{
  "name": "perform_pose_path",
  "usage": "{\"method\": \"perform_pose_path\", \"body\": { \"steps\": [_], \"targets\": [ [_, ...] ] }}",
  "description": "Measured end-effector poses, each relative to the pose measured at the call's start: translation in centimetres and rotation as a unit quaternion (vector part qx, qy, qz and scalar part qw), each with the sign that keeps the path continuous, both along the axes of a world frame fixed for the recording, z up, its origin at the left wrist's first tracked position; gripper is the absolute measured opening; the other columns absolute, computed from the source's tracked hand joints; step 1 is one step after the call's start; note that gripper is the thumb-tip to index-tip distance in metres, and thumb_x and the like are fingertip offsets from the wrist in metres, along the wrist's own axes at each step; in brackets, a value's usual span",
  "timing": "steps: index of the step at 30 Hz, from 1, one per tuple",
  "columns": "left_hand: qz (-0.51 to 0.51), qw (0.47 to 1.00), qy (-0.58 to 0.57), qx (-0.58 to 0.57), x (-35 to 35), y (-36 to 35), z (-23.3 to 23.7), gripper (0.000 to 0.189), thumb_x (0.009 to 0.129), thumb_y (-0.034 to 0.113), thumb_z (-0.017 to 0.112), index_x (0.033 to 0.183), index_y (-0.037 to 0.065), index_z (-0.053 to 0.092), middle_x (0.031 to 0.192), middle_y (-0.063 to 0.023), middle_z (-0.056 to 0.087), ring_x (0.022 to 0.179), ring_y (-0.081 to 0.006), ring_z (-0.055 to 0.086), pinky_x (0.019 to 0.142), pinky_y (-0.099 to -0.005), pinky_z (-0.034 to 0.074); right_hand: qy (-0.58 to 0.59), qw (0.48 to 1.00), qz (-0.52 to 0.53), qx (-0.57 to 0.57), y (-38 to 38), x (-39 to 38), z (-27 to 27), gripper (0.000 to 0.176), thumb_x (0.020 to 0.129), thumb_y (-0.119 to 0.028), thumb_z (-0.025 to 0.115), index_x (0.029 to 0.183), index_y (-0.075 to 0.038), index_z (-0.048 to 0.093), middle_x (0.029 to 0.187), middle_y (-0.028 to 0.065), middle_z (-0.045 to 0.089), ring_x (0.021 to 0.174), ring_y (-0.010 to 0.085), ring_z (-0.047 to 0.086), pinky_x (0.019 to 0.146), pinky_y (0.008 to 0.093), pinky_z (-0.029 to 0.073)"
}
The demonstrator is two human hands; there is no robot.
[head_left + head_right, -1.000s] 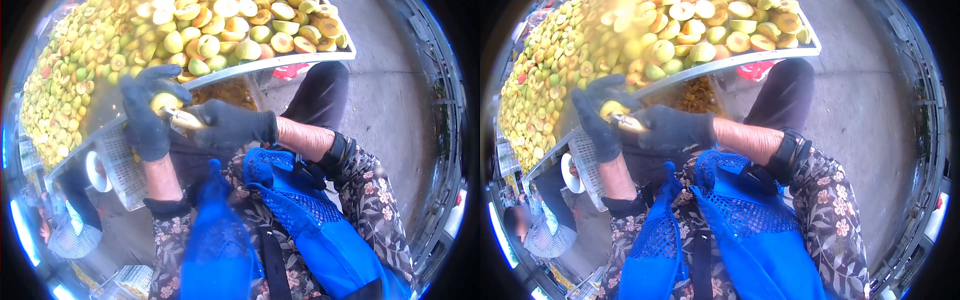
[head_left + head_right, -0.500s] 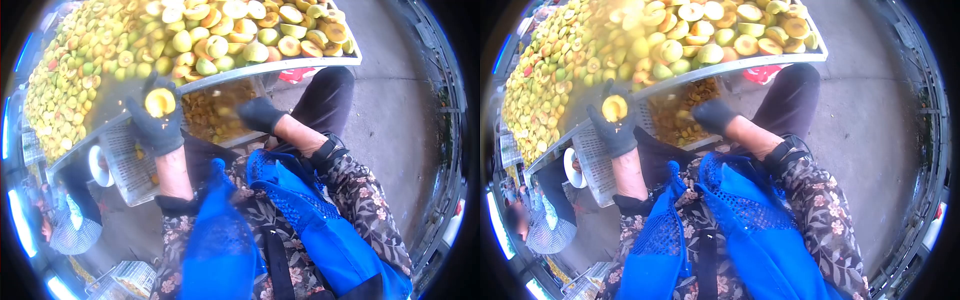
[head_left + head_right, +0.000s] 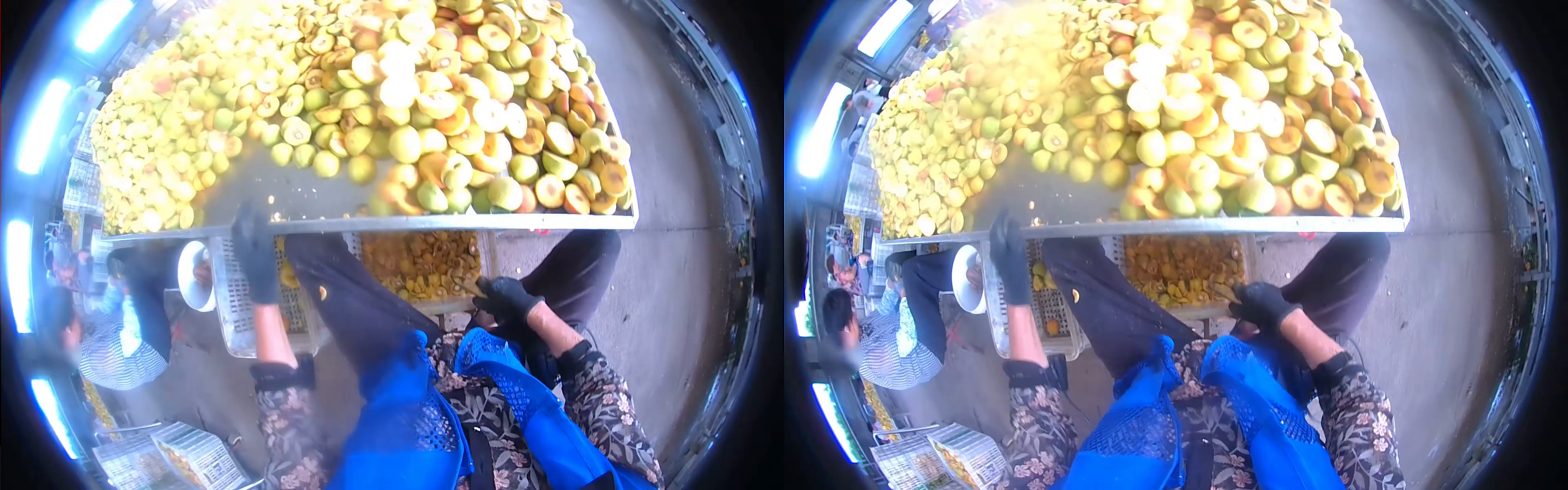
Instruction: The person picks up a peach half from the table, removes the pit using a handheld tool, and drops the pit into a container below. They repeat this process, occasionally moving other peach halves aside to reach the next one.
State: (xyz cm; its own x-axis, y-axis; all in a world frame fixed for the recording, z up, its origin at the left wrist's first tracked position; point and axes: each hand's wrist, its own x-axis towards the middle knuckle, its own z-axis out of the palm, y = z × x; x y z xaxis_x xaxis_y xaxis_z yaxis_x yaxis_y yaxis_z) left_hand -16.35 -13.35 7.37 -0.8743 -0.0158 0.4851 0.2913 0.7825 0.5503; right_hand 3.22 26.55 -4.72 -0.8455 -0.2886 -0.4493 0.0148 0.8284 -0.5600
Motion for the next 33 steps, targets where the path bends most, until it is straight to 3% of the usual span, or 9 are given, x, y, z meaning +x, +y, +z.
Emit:
{"method": "perform_pose_path", "body": {
  "steps": [6,10,16,22,28,29,30,32,33],
  "targets": [
    [-0.091,0.993,0.071,-0.02,-16.2,4.6,-2.3,0.034,0.086,0.02,0.06,0.113,0.0,0.058,0.109,-0.0227,0.06,0.102,-0.0374,0.057,0.089,-0.0432,0.045,0.018,0.998,-0.064,-0.013,-0.3,-0.5,0.5,0.037,0.081,-0.039,0.059,0.099,-0.007,0.054,0.074,0.0228,0.062,0.072,0.0422,0.062,0.066,0.049,0.049],
    [-0.086,0.991,-0.049,-0.091,-19.4,5.3,-4.5,0.032,0.083,0.019,0.061,0.109,0.001,0.059,0.102,-0.0215,0.061,0.095,-0.0374,0.058,0.085,-0.043,0.046,-0.009,0.996,-0.089,-0.018,-0.4,-0.4,1.9,0.036,0.081,-0.038,0.061,0.099,-0.008,0.053,0.07,0.0223,0.061,0.07,0.0421,0.062,0.063,0.0493,0.048],
    [-0.129,0.976,-0.15,0.094,-11.5,3.3,-2.5,0.033,0.08,0.016,0.063,0.107,-0.002,0.062,0.098,-0.0153,0.067,0.091,-0.0228,0.064,0.081,-0.0332,0.05,0.134,0.988,0.047,-0.067,-1.5,-3.5,7.3,0.028,0.079,-0.026,0.065,0.097,-0.007,0.054,0.071,0.0204,0.059,0.068,0.0421,0.06,0.061,0.0497,0.047],
    [-0.188,0.931,-0.263,0.167,-1.7,8.9,4.9,0.031,0.085,0.009,0.057,0.115,-0.001,0.061,0.107,-0.0076,0.065,0.095,-0.0162,0.06,0.086,-0.0299,0.049,0.215,0.891,-0.189,-0.352,-6.2,-10.0,15.2,0.029,0.085,-0.023,0.064,0.104,-0.003,0.056,0.074,0.0156,0.057,0.065,0.0263,0.059,0.06,0.0394,0.045],
    [-0.184,0.922,-0.162,0.3,7.7,16.1,5.9,0.042,0.093,0.017,0.049,0.129,-0.006,0.049,0.123,-0.0137,0.057,0.114,-0.0187,0.053,0.099,-0.032,0.041,0.313,0.829,-0.163,-0.434,-8.7,-10.3,13.5,0.031,0.085,-0.026,0.064,0.102,-0.001,0.058,0.064,0.0086,0.056,0.058,0.019,0.058,0.054,0.0341,0.045],
    [-0.123,0.983,-0.082,0.112,9.0,17.4,6.1,0.047,0.094,0.023,0.047,0.133,-0.003,0.046,0.116,-0.0109,0.06,0.107,-0.0228,0.057,0.092,-0.0333,0.045,0.327,0.816,-0.171,-0.445,-8.9,-10.0,13.5,0.03,0.086,-0.027,0.063,0.1,0.0,0.058,0.063,0.0076,0.057,0.057,0.0173,0.058,0.053,0.0324,0.045],
    [-0.148,0.968,-0.071,0.192,9.8,18.5,5.4,0.052,0.095,0.027,0.046,0.136,-0.004,0.04,0.125,-0.0142,0.052,0.114,-0.0245,0.052,0.097,-0.0348,0.041,0.341,0.803,-0.177,-0.455,-9.2,-9.6,13.4,0.03,0.087,-0.027,0.063,0.097,0.001,0.059,0.062,0.0067,0.058,0.055,0.0156,0.058,0.051,0.0306,0.044],
    [-0.186,0.902,-0.088,0.38,10.3,19.1,3.4,0.061,0.097,0.035,0.042,0.141,-0.005,0.028,0.137,-0.0189,0.042,0.124,-0.0281,0.044,0.103,-0.0372,0.037,-0.049,0.769,-0.293,-0.566,-9.6,-8.0,16.1,0.028,0.088,-0.025,0.062,0.097,0.001,0.059,0.065,0.0103,0.061,0.055,0.0188,0.06,0.051,0.0304,0.045],
    [-0.196,0.845,-0.108,0.486,10.2,19.1,2.9,0.065,0.098,0.039,0.039,0.143,-0.005,0.022,0.14,-0.0203,0.039,0.127,-0.0301,0.043,0.105,-0.038,0.036,-0.026,0.767,-0.323,-0.554,-10.4,-7.6,15.0,0.029,0.089,-0.025,0.061,0.103,0.0,0.057,0.071,0.0155,0.063,0.06,0.0253,0.062,0.052,0.0328,0.046]
  ]
}}
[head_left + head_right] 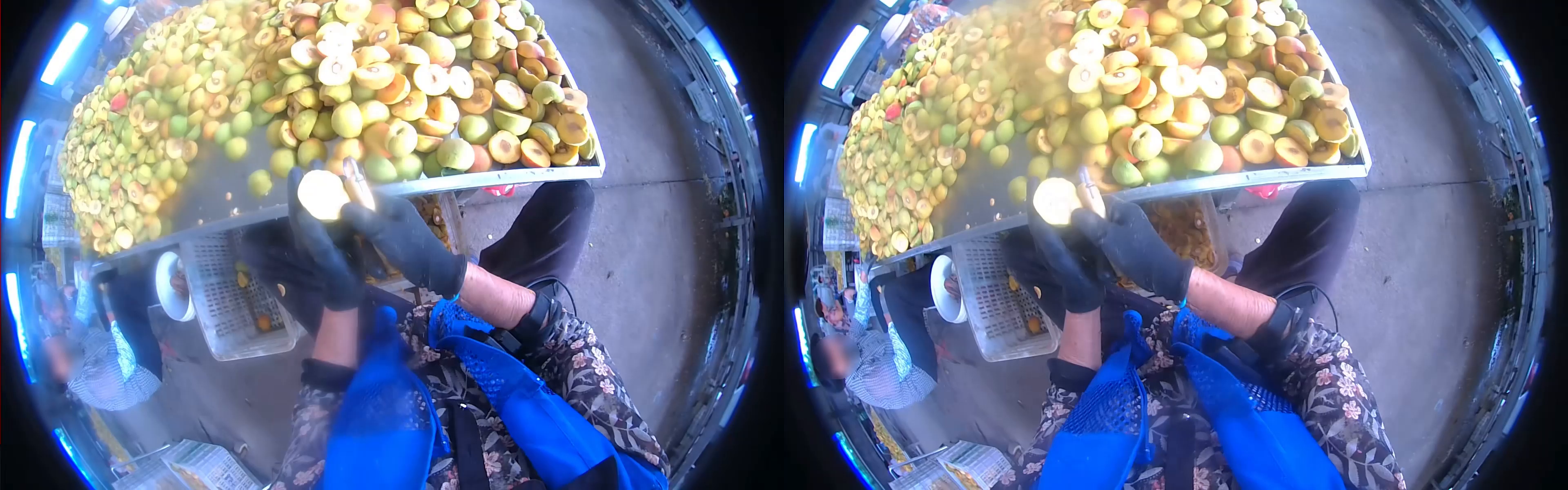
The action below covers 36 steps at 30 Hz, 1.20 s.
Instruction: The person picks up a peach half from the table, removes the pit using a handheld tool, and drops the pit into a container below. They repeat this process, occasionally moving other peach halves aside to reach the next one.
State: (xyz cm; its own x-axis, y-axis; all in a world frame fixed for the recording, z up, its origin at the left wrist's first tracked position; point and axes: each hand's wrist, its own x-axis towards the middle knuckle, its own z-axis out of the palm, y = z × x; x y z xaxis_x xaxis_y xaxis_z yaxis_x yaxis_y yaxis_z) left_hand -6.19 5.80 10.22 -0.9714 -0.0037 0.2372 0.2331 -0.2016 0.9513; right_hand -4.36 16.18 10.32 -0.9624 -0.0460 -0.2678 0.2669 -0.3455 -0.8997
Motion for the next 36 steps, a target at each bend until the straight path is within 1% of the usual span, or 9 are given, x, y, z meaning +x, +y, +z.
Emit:
{"method": "perform_pose_path", "body": {
  "steps": [4,6,9,13,18,27,30,35,36],
  "targets": [
    [0.058,0.935,0.157,-0.312,-0.2,-0.3,1.5,0.059,0.101,0.039,0.03,0.139,-0.007,0.029,0.134,-0.0206,0.043,0.116,-0.0271,0.051,0.098,-0.0357,0.043,0.253,0.904,-0.031,0.344,1.1,1.7,-0.3,0.034,0.089,-0.026,0.06,0.113,-0.002,0.052,0.074,0.0191,0.063,0.066,0.0281,0.064,0.051,0.036,0.048],
    [0.048,0.942,0.119,-0.309,0.4,-0.2,3.0,0.053,0.101,0.033,0.034,0.136,-0.008,0.033,0.13,-0.0205,0.047,0.11,-0.0252,0.054,0.095,-0.0351,0.045,0.283,0.824,-0.006,0.491,1.9,2.7,1.2,0.039,0.089,-0.027,0.06,0.118,-0.004,0.05,0.075,0.0186,0.063,0.068,0.0259,0.066,0.051,0.0371,0.048],
    [0.055,0.945,0.155,-0.282,0.3,-0.1,3.2,0.044,0.096,0.019,0.046,0.129,-0.008,0.04,0.119,-0.0197,0.054,0.1,-0.0243,0.058,0.089,-0.0355,0.048,0.346,0.735,-0.011,0.584,1.8,3.2,2.5,0.048,0.087,-0.02,0.06,0.133,-0.021,0.047,0.064,0.0081,0.053,0.049,0.0263,0.056,0.041,0.0387,0.041],
    [0.159,0.885,0.251,-0.359,0.2,0.5,3.5,0.035,0.083,0.008,0.058,0.115,-0.006,0.052,0.101,-0.0175,0.065,0.082,-0.0279,0.066,0.071,-0.0375,0.053,0.336,0.764,0.009,0.551,1.9,3.4,2.2,0.033,0.086,-0.021,0.061,0.115,-0.011,0.051,0.057,0.0077,0.047,0.042,0.0256,0.051,0.041,0.0395,0.04],
    [0.213,0.833,0.278,-0.428,0.4,1.3,3.3,0.032,0.085,0.001,0.061,0.112,-0.009,0.048,0.103,-0.0212,0.06,0.088,-0.024,0.063,0.073,-0.0325,0.054,0.313,0.809,0.003,0.498,1.8,3.6,1.9,0.023,0.084,-0.02,0.062,0.088,-0.006,0.044,0.057,0.0118,0.05,0.046,0.0306,0.055,0.044,0.0421,0.042],
    [0.182,0.864,0.301,-0.36,0.0,1.3,2.0,0.038,0.083,0.005,0.065,0.113,-0.009,0.046,0.095,-0.0187,0.061,0.078,-0.023,0.063,0.068,-0.0322,0.055,0.272,0.835,0.061,0.474,2.4,4.0,2.6,0.026,0.082,-0.017,0.063,0.093,-0.003,0.044,0.059,0.0166,0.055,0.054,0.0381,0.058,0.05,0.0481,0.044],
    [0.221,0.833,0.335,-0.38,-0.6,1.7,1.9,0.032,0.085,0.009,0.063,0.11,-0.008,0.051,0.089,-0.0157,0.064,0.074,-0.0229,0.064,0.066,-0.0329,0.055,0.304,0.824,0.037,0.477,2.4,4.2,2.5,0.022,0.083,-0.014,0.061,0.093,-0.001,0.047,0.058,0.0176,0.054,0.052,0.0367,0.057,0.048,0.0465,0.044],
    [0.207,0.86,0.279,-0.374,-0.5,1.3,2.9,0.025,0.087,0.016,0.06,0.105,-0.002,0.06,0.085,-0.012,0.068,0.073,-0.0202,0.067,0.065,-0.0317,0.055,0.313,0.912,0.003,0.264,0.9,3.3,-0.9,0.021,0.092,-0.014,0.052,0.105,0.001,0.056,0.068,0.0117,0.058,0.057,0.0263,0.058,0.051,0.0369,0.047],
    [0.213,0.84,0.294,-0.403,-0.6,1.4,3.0,0.025,0.087,0.016,0.06,0.105,-0.001,0.06,0.085,-0.0117,0.068,0.073,-0.0204,0.067,0.065,-0.0317,0.055,0.307,0.897,0.025,0.316,1.2,3.3,-0.8,0.022,0.094,-0.015,0.05,0.108,0.0,0.057,0.071,0.0104,0.059,0.06,0.0244,0.059,0.053,0.0348,0.048]
  ]
}}
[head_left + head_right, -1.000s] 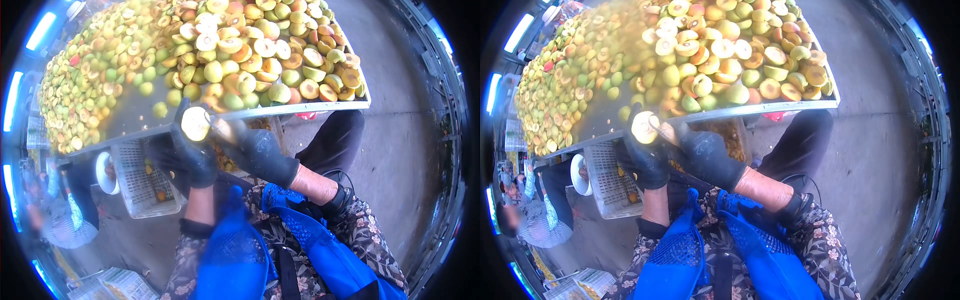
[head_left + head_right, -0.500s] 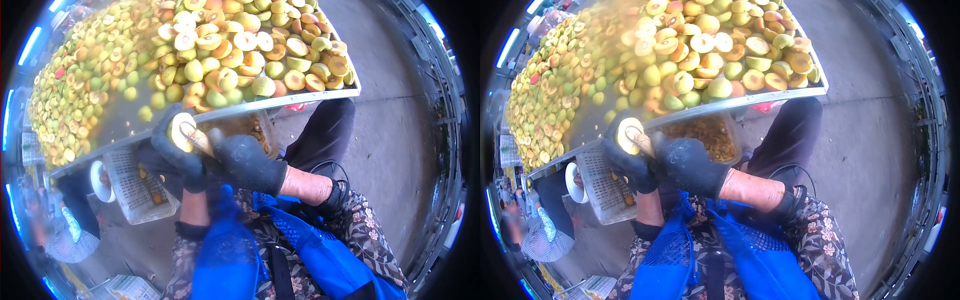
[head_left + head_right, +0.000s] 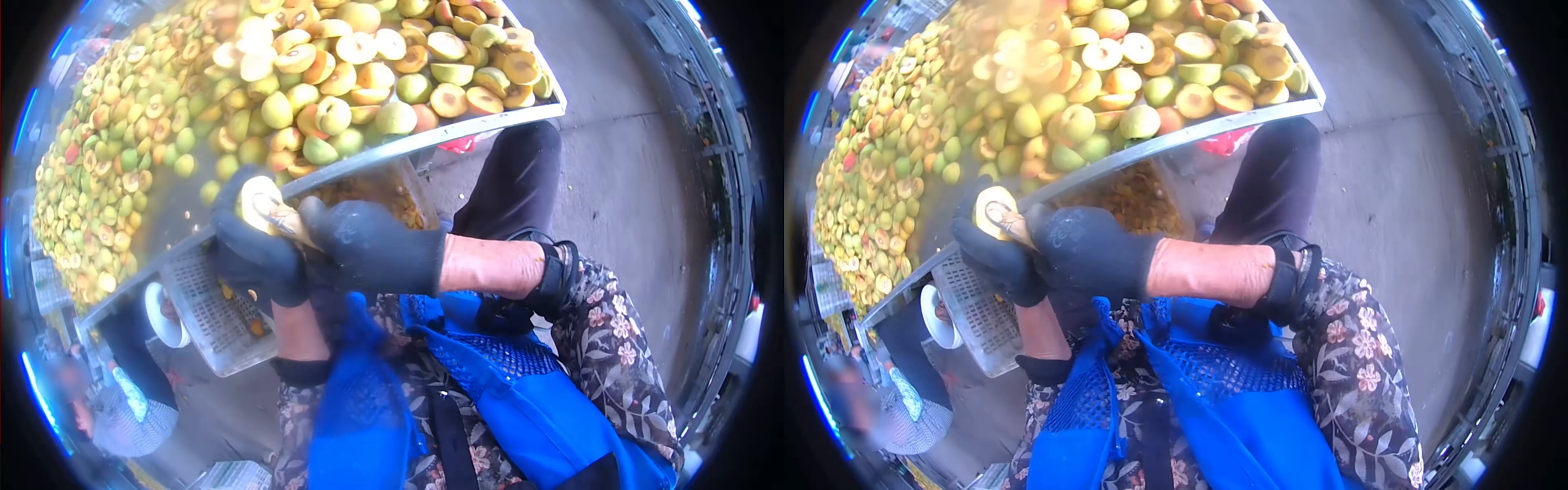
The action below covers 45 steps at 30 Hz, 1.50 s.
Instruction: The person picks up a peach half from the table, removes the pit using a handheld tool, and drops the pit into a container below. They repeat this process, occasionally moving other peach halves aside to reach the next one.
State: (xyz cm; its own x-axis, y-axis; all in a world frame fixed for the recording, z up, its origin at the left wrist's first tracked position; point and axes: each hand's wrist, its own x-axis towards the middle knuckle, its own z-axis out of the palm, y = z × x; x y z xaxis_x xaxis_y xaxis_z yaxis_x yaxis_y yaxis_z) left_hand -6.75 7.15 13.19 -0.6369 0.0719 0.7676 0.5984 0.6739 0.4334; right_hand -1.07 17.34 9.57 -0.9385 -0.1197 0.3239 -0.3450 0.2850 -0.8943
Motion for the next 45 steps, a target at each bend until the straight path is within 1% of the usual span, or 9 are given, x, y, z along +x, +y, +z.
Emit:
{"method": "perform_pose_path", "body": {
  "steps": [2,7,11,15,28,33,37,42,45],
  "targets": [
    [-0.038,0.999,-0.011,-0.012,-0.8,-1.0,-0.8,0.025,0.085,0.017,0.062,0.105,0.002,0.061,0.084,-0.01,0.068,0.071,-0.0208,0.067,0.065,-0.0313,0.055,-0.005,0.979,0.012,0.206,1.1,0.2,2.2,0.025,0.097,-0.017,0.047,0.112,-0.001,0.058,0.076,0.008,0.059,0.066,0.0212,0.06,0.058,0.031,0.049],
    [0.025,0.992,-0.087,-0.093,0.7,-0.8,-0.1,0.025,0.087,0.014,0.058,0.105,-0.002,0.055,0.094,-0.02,0.065,0.082,-0.0344,0.066,0.07,-0.0404,0.053,-0.049,0.993,0.025,-0.106,0.9,-0.1,1.3,0.025,0.082,-0.026,0.059,0.089,-0.002,0.06,0.072,0.0195,0.062,0.069,0.0371,0.063,0.06,0.0447,0.048],
    [-0.011,0.994,-0.077,-0.079,0.2,-0.7,-0.2,0.023,0.089,0.014,0.054,0.104,-0.003,0.054,0.096,-0.0199,0.065,0.084,-0.0324,0.065,0.072,-0.0392,0.053,-0.077,0.99,0.024,0.115,2.0,-0.3,3.3,0.027,0.083,-0.027,0.058,0.091,-0.002,0.063,0.079,0.0223,0.064,0.076,0.0372,0.064,0.066,0.0439,0.049],
    [-0.049,0.994,-0.099,-0.027,0.1,-0.9,-1.0,0.022,0.089,0.012,0.052,0.103,-0.004,0.054,0.1,-0.0196,0.065,0.085,-0.0302,0.065,0.074,-0.0389,0.054,-0.137,0.981,0.035,-0.136,0.5,-0.6,1.1,0.029,0.083,-0.03,0.059,0.092,-0.002,0.064,0.085,0.0237,0.064,0.082,0.0379,0.064,0.071,0.0447,0.049],
    [-0.23,0.916,-0.281,0.17,-1.6,-1.2,-3.2,0.027,0.086,0.012,0.06,0.108,-0.002,0.056,0.099,-0.0148,0.063,0.087,-0.022,0.061,0.08,-0.0331,0.05,-0.038,0.984,-0.02,0.171,2.9,0.7,1.0,0.026,0.088,-0.024,0.055,0.096,0.001,0.058,0.07,0.0152,0.061,0.063,0.032,0.062,0.057,0.0423,0.048],
    [-0.212,0.822,-0.35,0.395,0.0,0.3,-0.9,0.033,0.097,0.027,0.047,0.11,-0.003,0.052,0.098,-0.0136,0.062,0.084,-0.0206,0.061,0.078,-0.0317,0.05,-0.068,0.997,-0.021,0.003,1.4,1.1,0.8,0.034,0.091,-0.032,0.052,0.096,0.0,0.06,0.079,0.0223,0.063,0.075,0.0389,0.063,0.068,0.0452,0.049],
    [-0.209,0.853,-0.425,0.22,-1.1,-0.9,0.6,0.068,0.1,0.052,0.016,0.083,0.002,0.059,0.071,-0.0078,0.063,0.067,-0.0165,0.059,0.072,-0.0265,0.048,-0.137,0.989,0.01,0.053,1.6,0.9,0.8,0.032,0.089,-0.031,0.054,0.095,-0.001,0.061,0.083,0.0226,0.063,0.077,0.0394,0.063,0.069,0.0451,0.049],
    [-0.314,0.803,-0.411,0.295,-2.2,-1.4,0.1,0.063,0.1,0.049,0.018,0.077,0.003,0.053,0.068,-0.0106,0.059,0.066,-0.0195,0.058,0.071,-0.0294,0.048,-0.145,0.981,0.089,-0.094,1.5,0.2,0.8,0.031,0.083,-0.03,0.06,0.097,-0.003,0.063,0.084,0.0219,0.064,0.078,0.0384,0.063,0.07,0.0458,0.048],
    [-0.318,0.821,-0.372,0.294,-2.1,-1.1,-0.3,0.059,0.1,0.048,0.017,0.075,0.004,0.048,0.067,-0.0113,0.056,0.065,-0.0229,0.058,0.071,-0.0323,0.048,-0.144,0.987,0.044,0.051,2.2,0.6,2.6,0.03,0.08,-0.028,0.063,0.094,-0.002,0.063,0.083,0.0211,0.064,0.077,0.038,0.063,0.071,0.0455,0.048]
  ]
}}
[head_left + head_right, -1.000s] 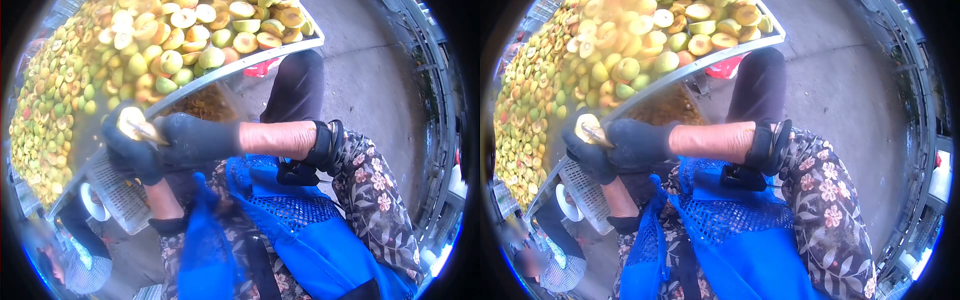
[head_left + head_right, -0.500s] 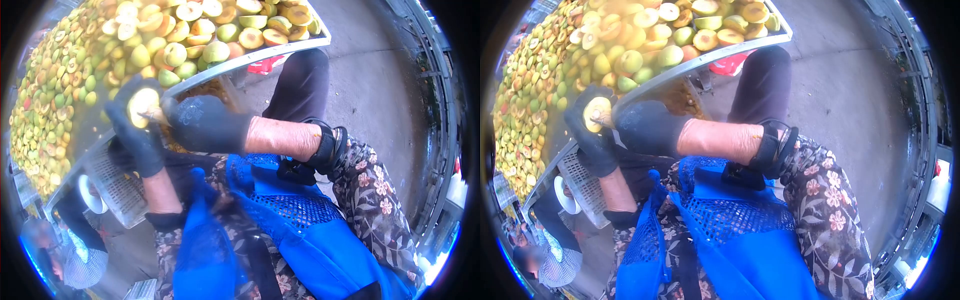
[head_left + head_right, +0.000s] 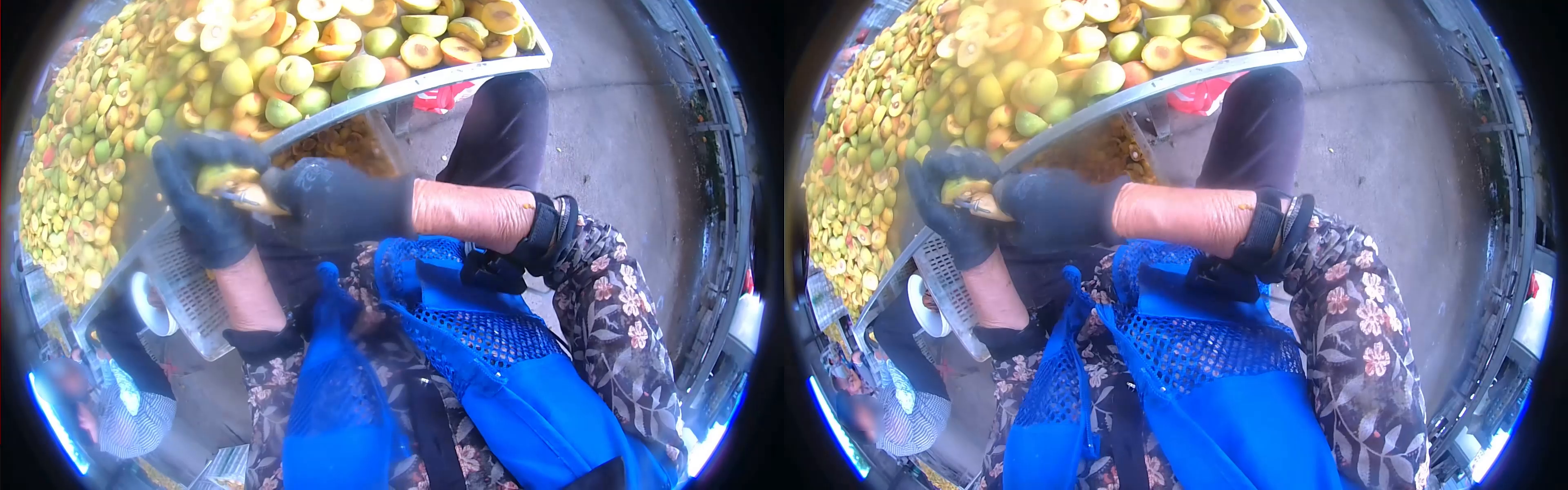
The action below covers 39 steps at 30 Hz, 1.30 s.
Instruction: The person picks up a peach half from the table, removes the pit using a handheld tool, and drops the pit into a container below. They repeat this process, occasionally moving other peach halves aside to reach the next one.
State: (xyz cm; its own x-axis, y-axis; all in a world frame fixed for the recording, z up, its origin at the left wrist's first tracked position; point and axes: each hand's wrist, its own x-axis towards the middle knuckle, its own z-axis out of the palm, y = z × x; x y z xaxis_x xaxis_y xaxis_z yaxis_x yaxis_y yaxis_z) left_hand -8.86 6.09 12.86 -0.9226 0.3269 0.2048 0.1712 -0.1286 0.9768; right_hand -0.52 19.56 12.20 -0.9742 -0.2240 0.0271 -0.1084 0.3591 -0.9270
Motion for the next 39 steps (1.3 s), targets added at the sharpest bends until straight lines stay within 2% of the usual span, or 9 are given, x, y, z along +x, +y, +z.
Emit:
{"method": "perform_pose_path", "body": {
  "steps": [6,9,16,20,22,25,29,35,39],
  "targets": [
    [-0.127,0.965,-0.032,0.226,0.5,-0.1,-1.4,0.037,0.1,0.04,0.034,0.092,0.004,0.044,0.08,-0.015,0.057,0.076,-0.0242,0.057,0.072,-0.0358,0.049,-0.087,0.981,0.07,-0.158,0.7,-0.6,-1.5,0.026,0.08,-0.027,0.063,0.09,-0.004,0.065,0.078,0.0212,0.063,0.071,0.036,0.063,0.062,0.0427,0.049],
    [-0.076,0.968,-0.017,0.24,-0.2,-0.9,-4.9,0.031,0.098,0.034,0.043,0.104,0.004,0.044,0.09,-0.0159,0.056,0.083,-0.0243,0.056,0.073,-0.0358,0.049,0.193,0.978,0.028,0.072,0.9,-0.7,-3.6,0.024,0.083,-0.024,0.061,0.097,-0.006,0.064,0.077,0.0188,0.063,0.068,0.0327,0.064,0.059,0.0409,0.049],
    [-0.038,0.962,-0.113,0.243,-3.2,-3.5,-11.8,0.036,0.097,0.034,0.038,0.107,0.002,0.052,0.099,-0.0129,0.058,0.086,-0.0253,0.057,0.075,-0.0364,0.051,0.248,0.969,-0.001,0.012,0.9,-0.4,-4.8,0.029,0.079,-0.022,0.066,0.101,-0.008,0.053,0.063,0.0142,0.058,0.056,0.0363,0.059,0.051,0.0467,0.045],
    [0.258,0.946,-0.147,0.134,-0.2,-2.1,-5.1,0.027,0.092,0.028,0.05,0.102,0.003,0.055,0.094,-0.0125,0.061,0.083,-0.024,0.06,0.072,-0.0345,0.052,0.118,0.955,-0.019,0.272,1.4,0.0,-12.6,0.031,0.079,-0.025,0.064,0.107,-0.014,0.055,0.065,0.0138,0.06,0.056,0.0349,0.06,0.049,0.0484,0.044],
    [0.279,0.942,0.145,-0.114,-2.0,-6.4,-8.6,0.022,0.087,0.017,0.059,0.103,0.002,0.055,0.093,-0.0141,0.062,0.081,-0.0249,0.061,0.069,-0.0358,0.054,0.143,0.955,0.004,0.259,2.8,0.9,-13.6,0.027,0.082,-0.025,0.061,0.106,-0.013,0.054,0.063,0.0135,0.059,0.057,0.0356,0.06,0.049,0.0497,0.043],
    [0.274,0.945,-0.051,0.169,-0.7,-9.7,-6.5,0.017,0.086,0.008,0.06,0.101,0.001,0.055,0.093,-0.013,0.062,0.08,-0.0248,0.061,0.071,-0.0365,0.055,0.109,0.955,-0.004,0.277,2.8,1.5,-11.8,0.019,0.082,-0.021,0.058,0.093,-0.007,0.051,0.063,0.0158,0.06,0.056,0.0365,0.061,0.053,0.0495,0.047],
    [0.192,0.961,-0.043,0.192,1.1,-19.3,-8.2,0.062,0.093,0.054,0.043,0.122,-0.001,0.049,0.11,-0.0125,0.057,0.097,-0.0231,0.058,0.084,-0.0348,0.05,0.084,0.951,-0.01,0.296,3.7,1.9,-13.6,0.022,0.084,-0.023,0.057,0.099,-0.008,0.051,0.064,0.0157,0.06,0.058,0.0361,0.062,0.054,0.0493,0.048],
    [0.443,0.867,0.073,-0.218,-0.4,-23.1,-9.4,0.054,0.096,0.04,0.047,0.129,-0.002,0.045,0.119,-0.0134,0.054,0.11,-0.0254,0.052,0.097,-0.0375,0.041,0.006,0.937,0.03,0.348,6.3,2.2,-17.0,0.036,0.083,-0.034,0.059,0.102,-0.005,0.051,0.071,0.0176,0.064,0.063,0.0373,0.063,0.058,0.05,0.048],
    [0.26,0.867,0.21,-0.369,-5.9,-19.8,-6.9,0.044,0.091,0.025,0.056,0.124,-0.002,0.052,0.122,-0.0156,0.053,0.114,-0.026,0.049,0.099,-0.037,0.038,0.032,0.946,-0.015,0.321,6.6,2.3,-15.0,0.031,0.083,-0.033,0.06,0.103,-0.01,0.056,0.071,0.0162,0.064,0.063,0.0382,0.062,0.056,0.0505,0.048]
  ]
}}
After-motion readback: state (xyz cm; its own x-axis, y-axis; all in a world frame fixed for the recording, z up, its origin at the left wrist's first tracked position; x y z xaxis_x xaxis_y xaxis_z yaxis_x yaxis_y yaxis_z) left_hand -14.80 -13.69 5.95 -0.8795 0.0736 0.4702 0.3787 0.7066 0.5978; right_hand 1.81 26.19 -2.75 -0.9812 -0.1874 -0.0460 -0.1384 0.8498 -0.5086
